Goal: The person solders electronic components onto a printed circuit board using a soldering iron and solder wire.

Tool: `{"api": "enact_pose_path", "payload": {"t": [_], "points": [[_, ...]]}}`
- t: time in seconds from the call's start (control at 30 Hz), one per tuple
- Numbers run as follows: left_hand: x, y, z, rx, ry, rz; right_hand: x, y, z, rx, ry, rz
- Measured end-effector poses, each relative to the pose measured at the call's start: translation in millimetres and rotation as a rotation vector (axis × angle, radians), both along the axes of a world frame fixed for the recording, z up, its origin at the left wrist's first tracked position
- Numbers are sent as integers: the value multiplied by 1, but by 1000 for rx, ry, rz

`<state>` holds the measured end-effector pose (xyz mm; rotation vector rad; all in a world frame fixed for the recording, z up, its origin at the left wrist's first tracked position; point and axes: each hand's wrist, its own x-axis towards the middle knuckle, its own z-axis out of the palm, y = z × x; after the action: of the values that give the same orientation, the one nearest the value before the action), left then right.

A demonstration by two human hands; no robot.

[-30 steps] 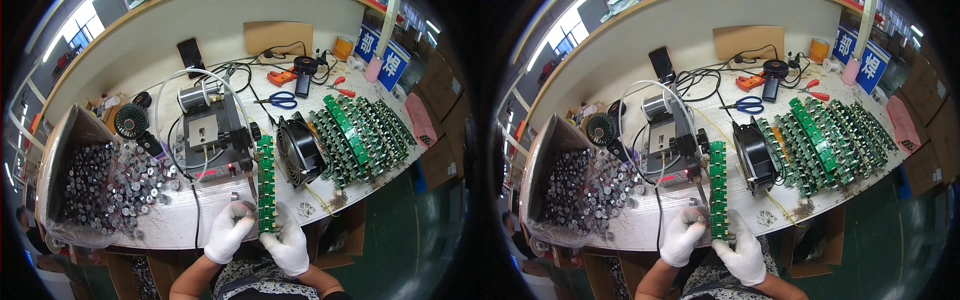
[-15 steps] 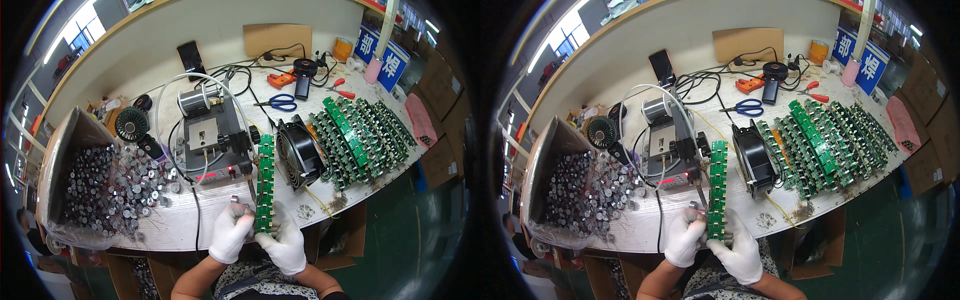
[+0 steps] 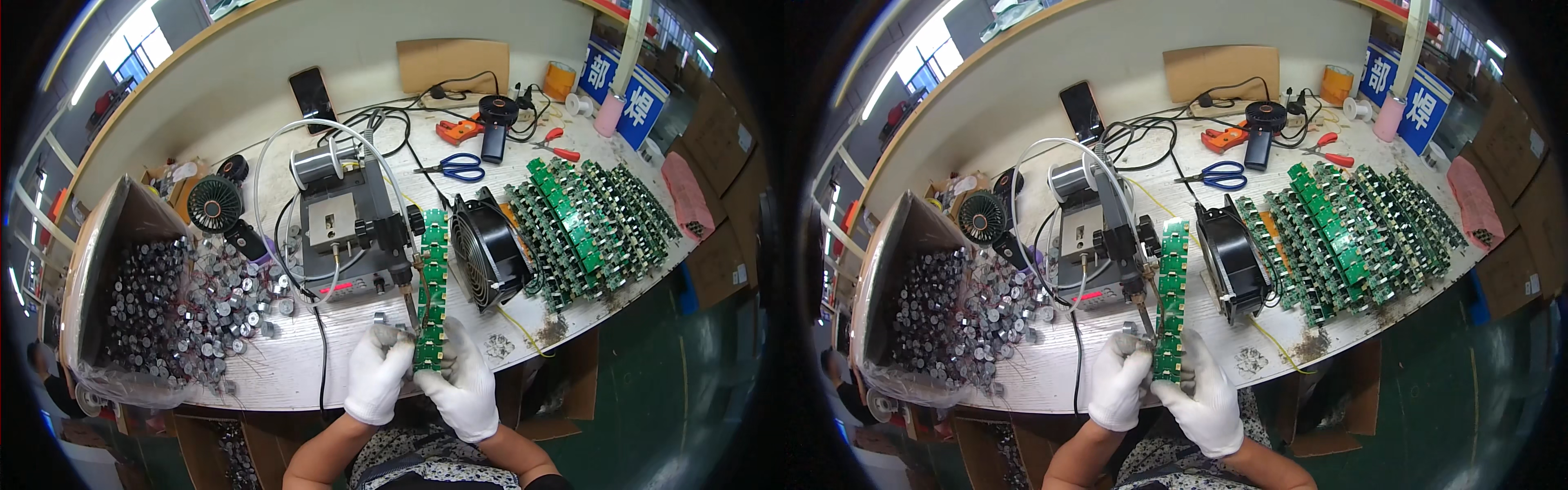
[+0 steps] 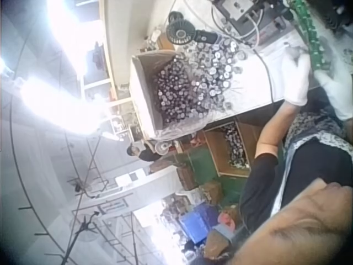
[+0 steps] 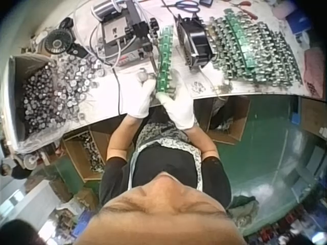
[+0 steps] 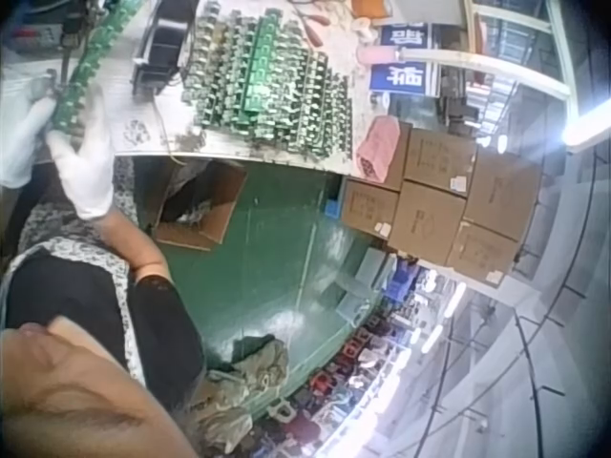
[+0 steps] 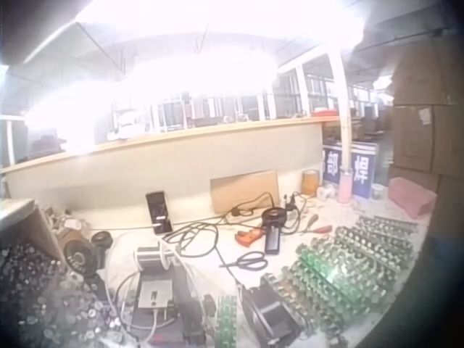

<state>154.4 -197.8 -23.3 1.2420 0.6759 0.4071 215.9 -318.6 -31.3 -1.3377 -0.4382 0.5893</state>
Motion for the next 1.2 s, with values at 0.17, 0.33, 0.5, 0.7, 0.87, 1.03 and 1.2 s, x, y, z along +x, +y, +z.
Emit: {"api": "enact_pose_path", "payload": {"t": [0.17, 0.33, 0.5, 0.7, 0.87, 1.03, 1.2], "points": [[3, -3, 7, 27, 18, 34, 1, -1, 3, -27, -80, -24], [2, -3, 7, 48, 17, 28, 0, -1, -1, -10, -104, -37], [3, -3, 6, 38, 13, 41, 0, 1, -2, -37, -151, -40], [1, -1, -2, 16, -28, 39, 0, 2, 2, 5, 11, 2], [2, -2, 6, 14, -53, 39, -2, 2, 1, 30, -49, -39], [3, 0, 2, 78, -33, 35, -3, 1, -4, 22, -82, -47], [2, 0, -4, 88, -50, 36, -5, 2, -10, 19, -71, -55]]}}
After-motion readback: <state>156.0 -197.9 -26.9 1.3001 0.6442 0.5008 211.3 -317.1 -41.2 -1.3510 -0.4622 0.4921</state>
